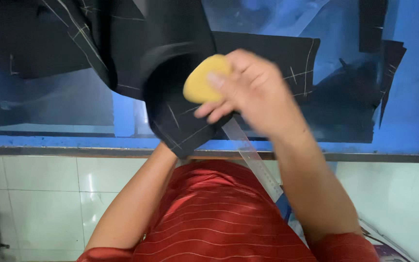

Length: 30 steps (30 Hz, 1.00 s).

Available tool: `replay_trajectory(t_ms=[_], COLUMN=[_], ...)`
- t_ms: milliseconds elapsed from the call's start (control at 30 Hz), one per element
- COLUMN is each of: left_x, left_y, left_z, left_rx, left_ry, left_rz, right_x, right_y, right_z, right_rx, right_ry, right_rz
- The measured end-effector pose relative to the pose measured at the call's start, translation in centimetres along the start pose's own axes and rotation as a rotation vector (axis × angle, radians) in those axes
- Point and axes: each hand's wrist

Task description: The person cuts a piece of black fabric with shears, then uses a ruler and chalk to mark lines on the fabric. They continue cutting along the marked lines and fold the fabric pieces.

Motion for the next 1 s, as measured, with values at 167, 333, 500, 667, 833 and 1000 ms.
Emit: replay_trajectory(t_ms=[167,333,500,667,833,1000], left_x=[3.6,0.6,-3.2,-8.3,-15.6,-25.1], left_y=[-1.9,-2.1,-2.2,-4.2,-8.0,-14.2], left_z=[11.3,8.5,4.0,-1.8,-6.8,-10.6], left_rx=[0.77,0.641,0.487,0.357,0.219,0.117], left_ry=[1.177,1.155,1.146,1.144,1.123,1.076], left_rz=[0.168,0.337,0.525,0.71,0.891,1.049], right_x=[1.2,-0.7,-0.4,2.5,-0.8,3.0], right_y=[1.0,0.7,2.2,10.1,15.1,17.9], right_z=[6.5,4.6,4.5,5.8,4.1,6.7], right_rx=[-0.233,-0.293,-0.308,-0.3,-0.381,-0.132], right_ry=[0.045,0.179,0.256,0.354,0.138,0.188], right_rz=[-0.099,-0.097,-0.113,0.063,0.294,0.439])
Point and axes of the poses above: each hand's wrist, its own y-axis away from the middle knuckle, its own x-axis out of the back of the hand, z = x × y, and after that the axes turned 8 degrees about x, right-handed
